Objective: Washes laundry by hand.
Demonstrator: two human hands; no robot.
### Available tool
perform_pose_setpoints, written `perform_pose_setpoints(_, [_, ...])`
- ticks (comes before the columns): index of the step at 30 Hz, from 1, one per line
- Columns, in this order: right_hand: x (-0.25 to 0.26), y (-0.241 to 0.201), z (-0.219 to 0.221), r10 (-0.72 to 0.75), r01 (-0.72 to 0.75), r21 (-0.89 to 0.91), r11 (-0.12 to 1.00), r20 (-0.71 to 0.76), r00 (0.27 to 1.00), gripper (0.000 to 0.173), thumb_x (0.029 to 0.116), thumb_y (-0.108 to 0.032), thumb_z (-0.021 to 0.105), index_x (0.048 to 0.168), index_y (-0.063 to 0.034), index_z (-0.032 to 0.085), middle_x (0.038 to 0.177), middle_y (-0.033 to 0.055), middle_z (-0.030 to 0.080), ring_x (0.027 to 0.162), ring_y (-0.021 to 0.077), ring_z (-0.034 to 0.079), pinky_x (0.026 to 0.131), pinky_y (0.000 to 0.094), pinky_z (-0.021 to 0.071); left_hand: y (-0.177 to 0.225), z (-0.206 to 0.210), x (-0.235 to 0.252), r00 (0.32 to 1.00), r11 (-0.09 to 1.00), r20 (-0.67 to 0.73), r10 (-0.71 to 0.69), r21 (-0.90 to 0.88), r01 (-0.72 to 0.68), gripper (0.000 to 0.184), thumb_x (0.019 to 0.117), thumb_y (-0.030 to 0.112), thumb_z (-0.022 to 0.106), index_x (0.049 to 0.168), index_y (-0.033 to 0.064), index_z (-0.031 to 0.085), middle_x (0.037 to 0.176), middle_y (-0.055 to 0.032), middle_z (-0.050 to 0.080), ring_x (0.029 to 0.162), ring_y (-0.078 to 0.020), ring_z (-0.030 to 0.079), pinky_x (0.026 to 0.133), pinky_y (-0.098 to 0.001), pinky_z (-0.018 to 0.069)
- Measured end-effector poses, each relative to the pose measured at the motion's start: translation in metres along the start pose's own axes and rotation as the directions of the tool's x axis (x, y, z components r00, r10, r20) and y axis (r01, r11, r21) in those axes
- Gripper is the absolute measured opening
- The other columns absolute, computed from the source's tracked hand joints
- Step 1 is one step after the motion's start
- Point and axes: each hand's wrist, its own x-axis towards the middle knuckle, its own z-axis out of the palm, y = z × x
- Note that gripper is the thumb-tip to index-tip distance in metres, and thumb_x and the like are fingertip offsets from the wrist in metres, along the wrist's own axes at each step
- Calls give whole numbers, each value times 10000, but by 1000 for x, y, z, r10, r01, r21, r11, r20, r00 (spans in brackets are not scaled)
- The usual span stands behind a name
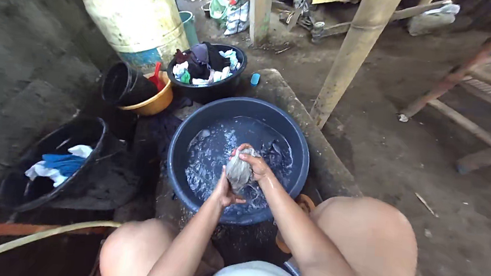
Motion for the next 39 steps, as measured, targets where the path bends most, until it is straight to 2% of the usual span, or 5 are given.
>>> perform_pose_setpoints(9, [-2,37,17,159,-147,-68,987,231,960,273,870,-334,746,1036,-154,625,1019,5,734,961,154,706,887,370,586,-2,-23,6,958,855,65,281,-471,-219,594,1085,575,205,1202,128,578,965,-86,704,852,-213,700,695,-384,599])
perform_pose_setpoints(16, [25,42,22,225,-220,92,971,-665,712,345,1100,-222,479,1391,-37,493,1181,172,618,1008,239,621,874,421,545,4,-39,11,952,945,-71,299,160,-285,672,1101,472,389,1657,186,142,1670,-211,232,1478,-416,334,1107,-669,356])
perform_pose_setpoints(22, [26,70,19,132,-281,-79,956,-743,656,486,1009,15,555,1457,4,368,1223,226,531,968,257,578,815,410,531,-1,-37,56,907,785,31,421,489,-381,397,1068,188,561,1388,-46,555,1263,-240,633,1039,-273,666,907,-415,559])
perform_pose_setpoints(27, [49,73,-6,180,-471,-315,824,-643,745,605,962,-49,696,1464,45,373,1313,281,554,1102,307,621,932,435,543,52,-43,78,863,264,42,504,944,-200,361,1056,113,483,1368,-28,598,1420,-282,550,1293,-435,570,1088,-578,457])
perform_pose_setpoints(39, [149,122,-101,307,-644,-701,307,-568,764,483,1002,-330,687,1288,49,600,1208,273,650,1105,351,644,995,505,511,36,-91,217,955,917,166,246,280,-285,507,1099,295,482,1519,18,414,1395,-238,561,1224,-314,582,1023,-498,486])
